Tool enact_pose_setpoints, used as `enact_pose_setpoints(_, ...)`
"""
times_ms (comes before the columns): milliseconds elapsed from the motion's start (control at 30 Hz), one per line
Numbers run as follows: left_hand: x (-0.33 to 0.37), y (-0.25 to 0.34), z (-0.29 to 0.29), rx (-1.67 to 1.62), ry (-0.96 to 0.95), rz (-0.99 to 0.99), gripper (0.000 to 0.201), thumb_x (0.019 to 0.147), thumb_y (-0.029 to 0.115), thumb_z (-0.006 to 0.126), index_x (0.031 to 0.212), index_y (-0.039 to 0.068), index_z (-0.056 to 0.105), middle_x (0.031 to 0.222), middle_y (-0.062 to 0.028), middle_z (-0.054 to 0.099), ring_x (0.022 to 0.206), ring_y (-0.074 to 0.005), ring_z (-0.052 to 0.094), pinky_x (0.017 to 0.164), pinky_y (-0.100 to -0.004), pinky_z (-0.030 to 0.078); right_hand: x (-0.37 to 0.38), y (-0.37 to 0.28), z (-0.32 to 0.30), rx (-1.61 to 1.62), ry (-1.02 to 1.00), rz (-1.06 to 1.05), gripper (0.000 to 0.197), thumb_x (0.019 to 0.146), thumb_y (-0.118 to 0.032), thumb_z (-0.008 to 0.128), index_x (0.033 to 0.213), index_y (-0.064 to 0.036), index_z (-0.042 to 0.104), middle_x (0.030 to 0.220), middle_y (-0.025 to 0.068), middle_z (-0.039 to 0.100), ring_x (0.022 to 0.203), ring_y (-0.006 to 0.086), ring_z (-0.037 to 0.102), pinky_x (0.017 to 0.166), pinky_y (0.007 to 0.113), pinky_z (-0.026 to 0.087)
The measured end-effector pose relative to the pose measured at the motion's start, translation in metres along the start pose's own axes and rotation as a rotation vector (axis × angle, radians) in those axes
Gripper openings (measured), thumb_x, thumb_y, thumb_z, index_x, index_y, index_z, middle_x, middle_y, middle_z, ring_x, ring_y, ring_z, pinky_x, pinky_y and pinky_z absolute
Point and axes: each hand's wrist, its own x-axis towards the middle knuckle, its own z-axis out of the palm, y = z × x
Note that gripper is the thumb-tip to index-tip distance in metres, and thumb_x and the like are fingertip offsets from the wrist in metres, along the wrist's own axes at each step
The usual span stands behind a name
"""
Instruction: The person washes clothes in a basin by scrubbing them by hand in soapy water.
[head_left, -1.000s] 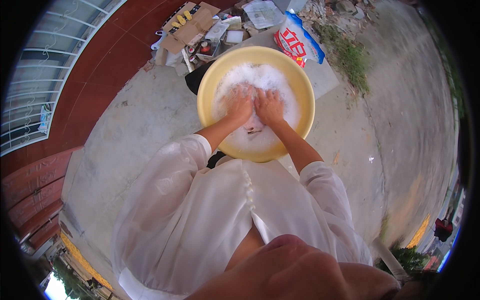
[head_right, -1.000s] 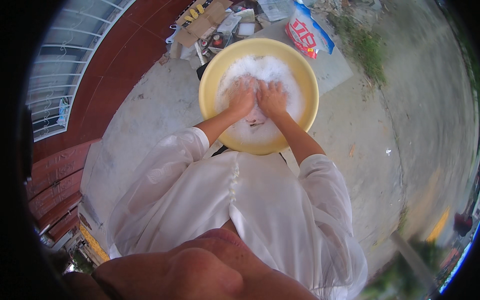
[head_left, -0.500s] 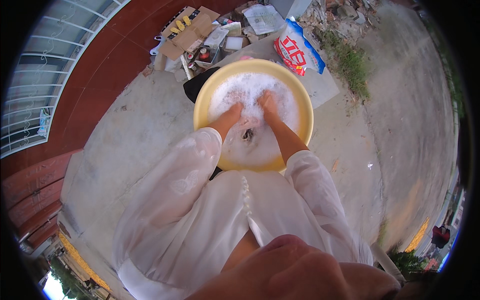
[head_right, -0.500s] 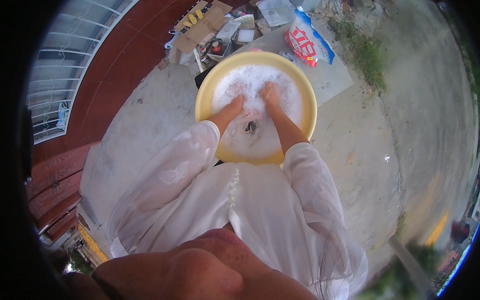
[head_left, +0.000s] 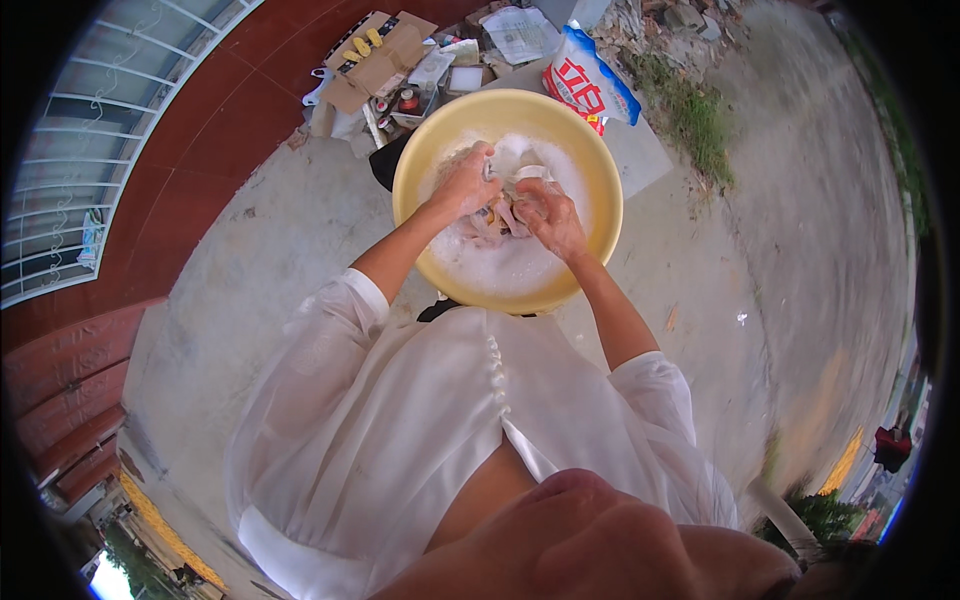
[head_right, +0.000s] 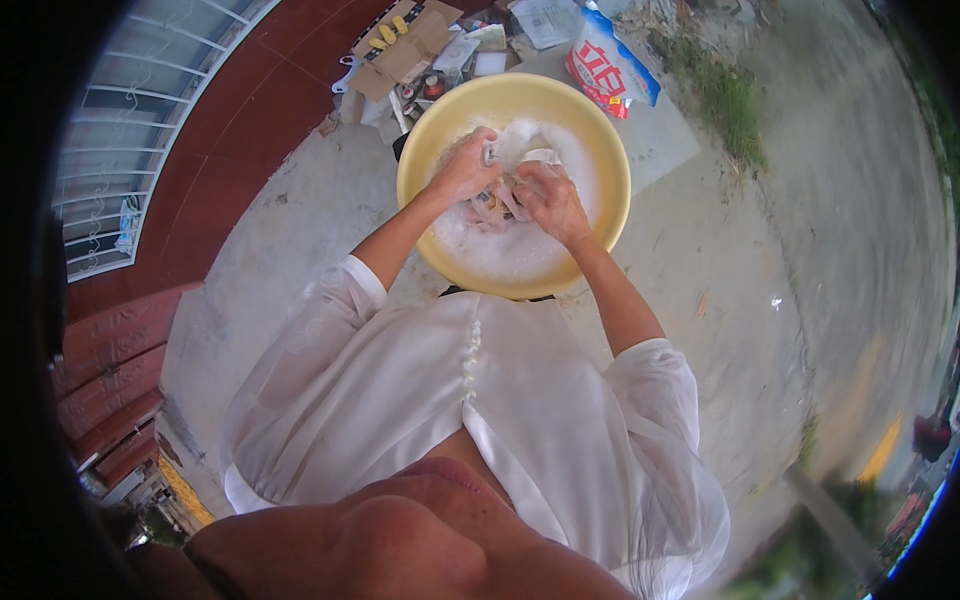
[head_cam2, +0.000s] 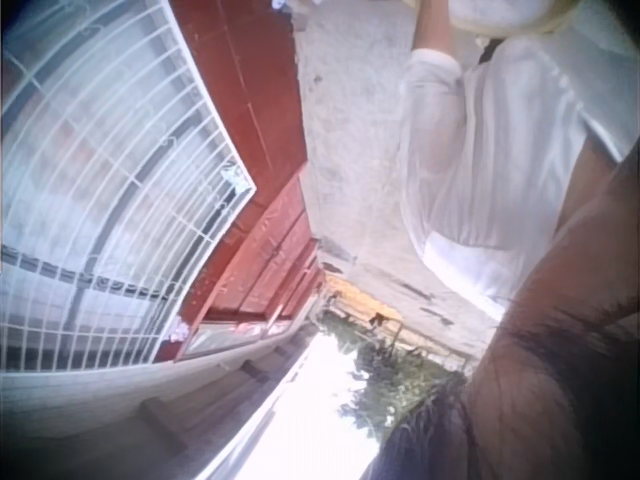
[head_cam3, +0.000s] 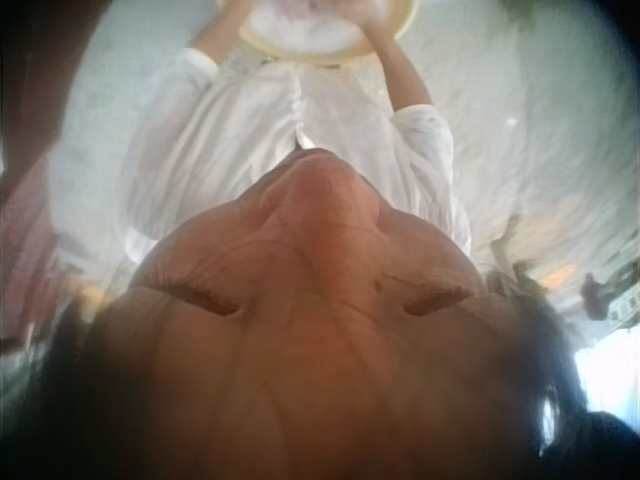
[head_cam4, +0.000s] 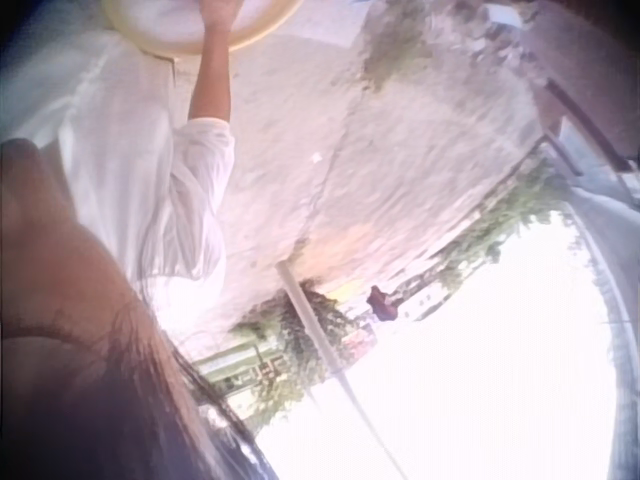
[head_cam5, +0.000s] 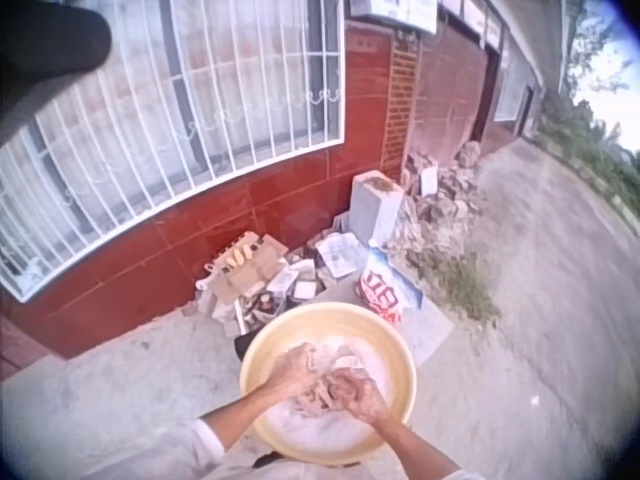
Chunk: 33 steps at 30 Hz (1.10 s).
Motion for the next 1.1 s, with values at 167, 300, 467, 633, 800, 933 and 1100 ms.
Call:
enact_pose_setpoints(167,-0.034,-0.017,0.037,0.311,-0.099,-0.022,0.053,0.079,0.024,0.063,0.127,0.004,0.049,0.148,-0.0324,0.019,0.135,-0.0551,0.017,0.109,-0.0598,0.021,0.0,0.05,0.034,-0.558,0.024,0.034,0.053,0.088,-0.031,0.057,0.139,-0.0189,0.046,0.137,0.0215,0.046,0.119,0.0463,0.042,0.104,0.051,0.037)
enact_pose_setpoints(300,0.003,-0.062,0.096,0.416,-0.036,-0.134,0.057,0.084,0.029,0.059,0.135,0.007,0.047,0.149,-0.0319,0.019,0.139,-0.0509,0.016,0.113,-0.0573,0.016,0.017,0.092,0.058,-0.899,-0.06,-0.206,0.044,0.092,-0.03,0.05,0.134,-0.0182,0.053,0.144,0.0249,0.036,0.122,0.0494,0.039,0.102,0.054,0.037)
enact_pose_setpoints(467,0.043,-0.119,0.142,0.336,-0.021,-0.019,0.048,0.093,0.026,0.045,0.137,0.008,0.045,0.145,-0.034,0.028,0.139,-0.0457,0.023,0.115,-0.0554,0.015,0.05,0.186,0.071,-0.578,-0.214,0.449,0.043,0.093,-0.038,0.042,0.108,-0.0039,0.065,0.121,0.0307,0.054,0.106,0.048,0.052,0.092,0.052,0.044)
enact_pose_setpoints(633,0.045,-0.263,0.195,0.671,0.209,0.303,0.041,0.091,0.02,0.044,0.123,-0.004,0.053,0.118,-0.0247,0.058,0.112,-0.0434,0.053,0.096,-0.051,0.043,0.073,0.154,0.087,-0.316,-0.171,0.22,0.063,0.096,-0.047,0.026,0.109,0.0033,0.061,0.107,0.0301,0.06,0.097,0.0472,0.056,0.089,0.05,0.045)
enact_pose_setpoints(800,0.058,-0.136,0.144,0.27,-0.052,0.075,0.036,0.089,0.018,0.047,0.116,-0.004,0.056,0.112,-0.023,0.06,0.105,-0.0413,0.056,0.09,-0.0487,0.045,0.034,0.24,0.133,-0.195,0.413,0.383,0.055,0.099,-0.036,0.026,0.103,0.0054,0.062,0.099,0.0269,0.063,0.091,0.0458,0.06,0.083,0.051,0.048)
enact_pose_setpoints(933,0.066,-0.12,0.116,0.254,0.071,-0.023,0.032,0.088,0.017,0.049,0.11,-0.005,0.058,0.107,-0.0217,0.062,0.1,-0.0396,0.059,0.086,-0.0469,0.047,0.054,0.225,0.109,-0.092,0.252,0.138,0.036,0.095,-0.023,0.039,0.101,0.0027,0.064,0.093,0.0283,0.063,0.089,0.0398,0.063,0.079,0.048,0.052)
enact_pose_setpoints(1100,0.044,-0.063,0.033,0.342,0.25,-0.114,0.018,0.087,0.012,0.053,0.094,-0.003,0.059,0.092,-0.0206,0.065,0.09,-0.0352,0.063,0.082,-0.0428,0.048,0.036,0.164,0.041,-0.61,-0.308,0.301,0.033,0.095,-0.023,0.042,0.102,0.001,0.064,0.088,0.0269,0.063,0.084,0.0427,0.063,0.076,0.051,0.05)
